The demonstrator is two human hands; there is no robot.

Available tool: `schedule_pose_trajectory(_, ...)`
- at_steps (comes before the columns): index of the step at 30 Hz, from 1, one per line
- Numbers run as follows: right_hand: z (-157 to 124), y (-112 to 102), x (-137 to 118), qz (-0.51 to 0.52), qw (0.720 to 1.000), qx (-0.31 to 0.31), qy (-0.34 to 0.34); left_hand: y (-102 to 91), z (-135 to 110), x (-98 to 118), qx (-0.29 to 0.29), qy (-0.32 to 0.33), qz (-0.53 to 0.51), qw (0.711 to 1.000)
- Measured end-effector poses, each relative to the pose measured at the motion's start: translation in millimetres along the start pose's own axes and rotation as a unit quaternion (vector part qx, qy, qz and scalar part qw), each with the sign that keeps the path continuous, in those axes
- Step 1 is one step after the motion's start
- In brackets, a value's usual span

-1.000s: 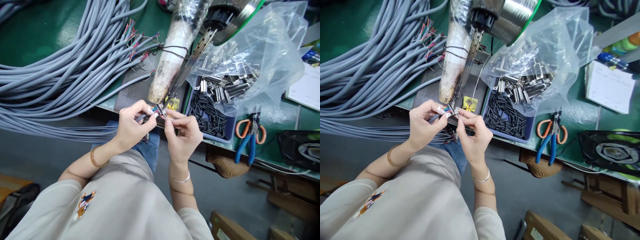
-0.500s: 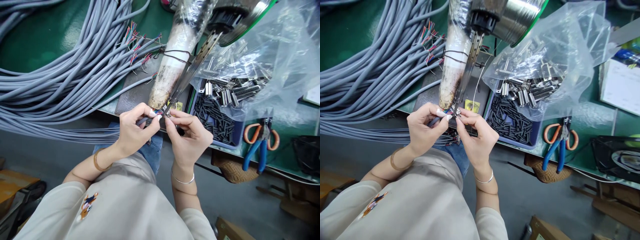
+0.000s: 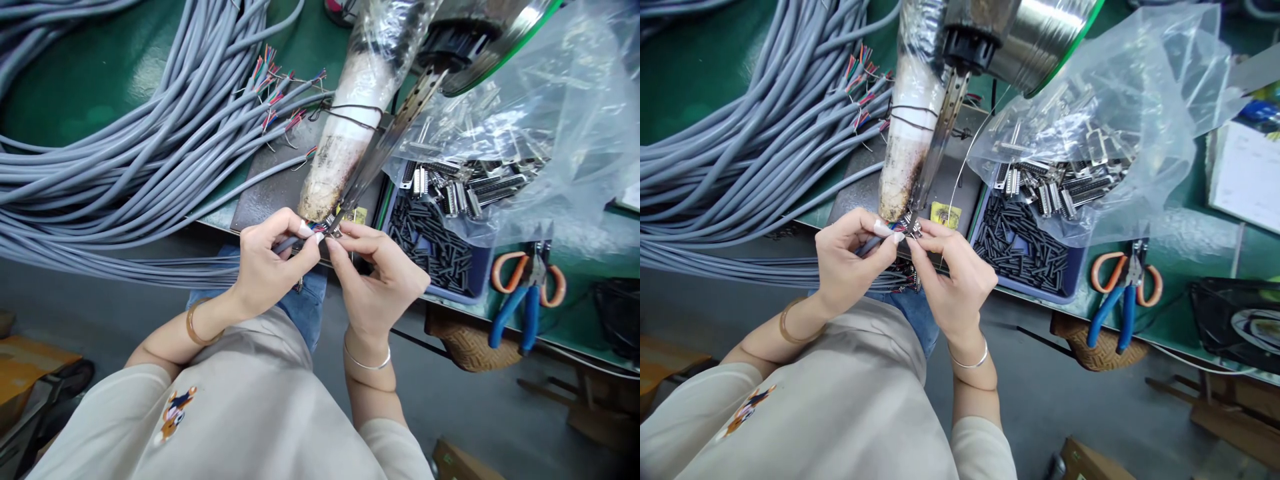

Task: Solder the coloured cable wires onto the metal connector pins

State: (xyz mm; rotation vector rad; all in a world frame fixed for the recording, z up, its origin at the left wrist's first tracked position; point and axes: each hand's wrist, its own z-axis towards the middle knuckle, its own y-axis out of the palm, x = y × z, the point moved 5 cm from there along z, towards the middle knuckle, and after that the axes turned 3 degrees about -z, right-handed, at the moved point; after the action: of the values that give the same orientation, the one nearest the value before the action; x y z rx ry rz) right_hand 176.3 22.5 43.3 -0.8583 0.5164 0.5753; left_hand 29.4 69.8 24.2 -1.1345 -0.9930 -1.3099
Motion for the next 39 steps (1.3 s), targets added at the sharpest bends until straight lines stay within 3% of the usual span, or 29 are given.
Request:
schedule_pose_trajectory(12, -11.3, -3.5, 0.6, -0.019, 0.999, -0.002, -0.037, 3.4, -3.3, -2.4, -0.038, -0.033, -0.011, 0.999)
schedule_pose_trajectory(20, -15.8, -5.2, -1.9, -0.077, 0.996, 0.022, -0.045, 3.0, -9.7, -3.1, -0.060, -0.011, 0.000, 0.998)
schedule_pose_trajectory(24, -16.8, -7.8, -4.9, -0.084, 0.994, 0.030, -0.063, 0.7, -12.0, -1.3, -0.063, 0.047, 0.018, 0.997)
schedule_pose_trajectory(29, -19.7, -8.3, -6.7, -0.077, 0.995, 0.035, -0.061, -2.1, -20.5, 5.8, -0.064, 0.213, 0.082, 0.972)
schedule_pose_trajectory(31, -22.6, -8.9, -4.6, -0.061, 0.997, 0.036, -0.037, -4.0, -24.0, 7.1, -0.057, 0.248, 0.090, 0.963)
schedule_pose_trajectory(33, -26.3, -12.9, 1.6, -0.029, 0.998, 0.049, 0.012, -6.5, -23.3, 4.4, -0.053, 0.214, 0.081, 0.972)
schedule_pose_trajectory(35, -30.2, -22.7, 7.0, -0.004, 0.995, 0.094, 0.036, -8.6, -19.8, -2.9, -0.062, 0.116, 0.046, 0.990)
schedule_pose_trajectory(37, -34.5, -37.5, 5.5, 0.000, 0.985, 0.172, -0.014, -9.6, -17.3, -10.5, -0.078, 0.012, -0.007, 0.997)
schedule_pose_trajectory(39, -41.2, -51.8, -0.6, -0.006, 0.962, 0.254, -0.096, -9.6, -16.3, -14.2, -0.091, -0.051, -0.059, 0.993)
